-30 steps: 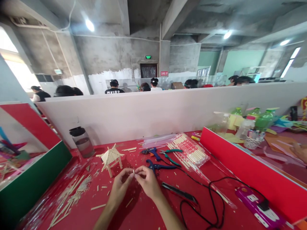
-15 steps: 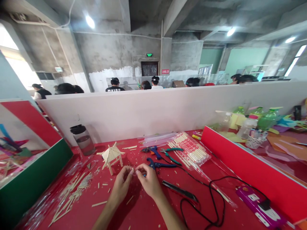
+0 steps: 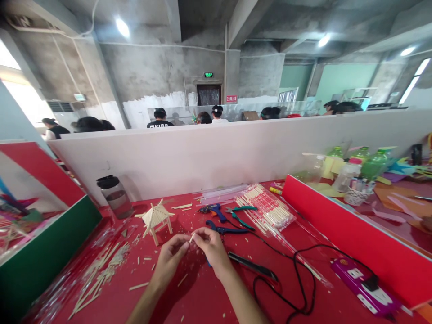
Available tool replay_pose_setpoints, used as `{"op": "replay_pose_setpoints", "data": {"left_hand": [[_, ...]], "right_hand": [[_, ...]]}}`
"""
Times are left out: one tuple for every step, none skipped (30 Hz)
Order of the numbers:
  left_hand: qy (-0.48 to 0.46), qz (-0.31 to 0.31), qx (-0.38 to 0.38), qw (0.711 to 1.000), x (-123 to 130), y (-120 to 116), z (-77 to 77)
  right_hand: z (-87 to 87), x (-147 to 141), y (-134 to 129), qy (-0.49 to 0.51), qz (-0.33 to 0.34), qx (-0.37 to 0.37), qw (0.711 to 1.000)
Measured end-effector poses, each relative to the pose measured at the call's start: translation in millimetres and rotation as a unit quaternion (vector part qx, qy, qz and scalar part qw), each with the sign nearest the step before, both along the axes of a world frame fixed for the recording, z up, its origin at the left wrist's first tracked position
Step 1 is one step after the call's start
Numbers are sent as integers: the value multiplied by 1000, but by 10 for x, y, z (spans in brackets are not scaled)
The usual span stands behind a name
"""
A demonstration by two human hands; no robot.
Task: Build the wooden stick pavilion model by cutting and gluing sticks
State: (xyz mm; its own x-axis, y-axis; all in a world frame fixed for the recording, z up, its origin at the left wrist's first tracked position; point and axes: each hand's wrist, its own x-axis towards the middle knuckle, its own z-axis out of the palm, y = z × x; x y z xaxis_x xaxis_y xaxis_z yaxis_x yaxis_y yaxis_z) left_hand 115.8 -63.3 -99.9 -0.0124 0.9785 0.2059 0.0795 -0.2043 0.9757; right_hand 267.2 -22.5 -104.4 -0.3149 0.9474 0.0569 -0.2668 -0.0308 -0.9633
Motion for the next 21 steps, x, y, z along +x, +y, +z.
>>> {"op": "replay_pose_setpoints", "data": {"left_hand": [[-5,-2,-1,1000,0,1,-4],[-9,-4,-1,1000,0,2,-9],[-14,-7,0,1000,1,4,-15],[-17,-8,1,1000,3,6,-21],[-19,-8,1,1000,3,8,-26],[-21,-7,2,1000,3,9,-31],[-20,-4,2,1000,2,10,-36],[-18,-1,3,1000,0,12,-38],[-14,1,4,1000,-3,12,-40],[-9,4,7,1000,-7,13,-40],[-4,7,10,1000,-11,13,-38],[1,12,14,1000,-15,13,-35],[6,19,19,1000,-19,13,-32],[10,28,24,999,-22,13,-28],[16,39,27,999,-24,13,-25],[23,50,30,998,-26,12,-23],[31,60,31,997,-26,12,-21],[38,69,32,996,-25,12,-21],[45,75,32,996,-24,12,-22],[52,79,33,995,-23,13,-24],[58,82,34,994,-22,13,-27]], "right_hand": [[-3,4,-1,11,7,-14,1000],[-9,8,-3,20,13,-28,999],[-16,10,-5,29,19,-42,999],[-24,12,-7,37,23,-55,998],[-31,13,-10,44,25,-67,997],[-35,14,-13,49,27,-75,996],[-36,15,-16,54,30,-78,995],[-33,15,-20,56,32,-79,995],[-28,16,-24,56,33,-76,995],[-20,17,-28,56,35,-73,995],[-11,18,-32,56,37,-71,995],[-3,20,-35,56,40,-70,995],[4,22,-37,57,45,-70,995],[8,23,-37,57,49,-69,995],[10,25,-36,57,54,-67,995],[9,26,-34,56,58,-63,995],[6,28,-30,55,61,-59,995],[1,29,-26,54,64,-55,995],[-4,29,-23,54,66,-52,995],[-8,30,-20,55,68,-50,995],[-10,30,-18,55,69,-51,995]]}}
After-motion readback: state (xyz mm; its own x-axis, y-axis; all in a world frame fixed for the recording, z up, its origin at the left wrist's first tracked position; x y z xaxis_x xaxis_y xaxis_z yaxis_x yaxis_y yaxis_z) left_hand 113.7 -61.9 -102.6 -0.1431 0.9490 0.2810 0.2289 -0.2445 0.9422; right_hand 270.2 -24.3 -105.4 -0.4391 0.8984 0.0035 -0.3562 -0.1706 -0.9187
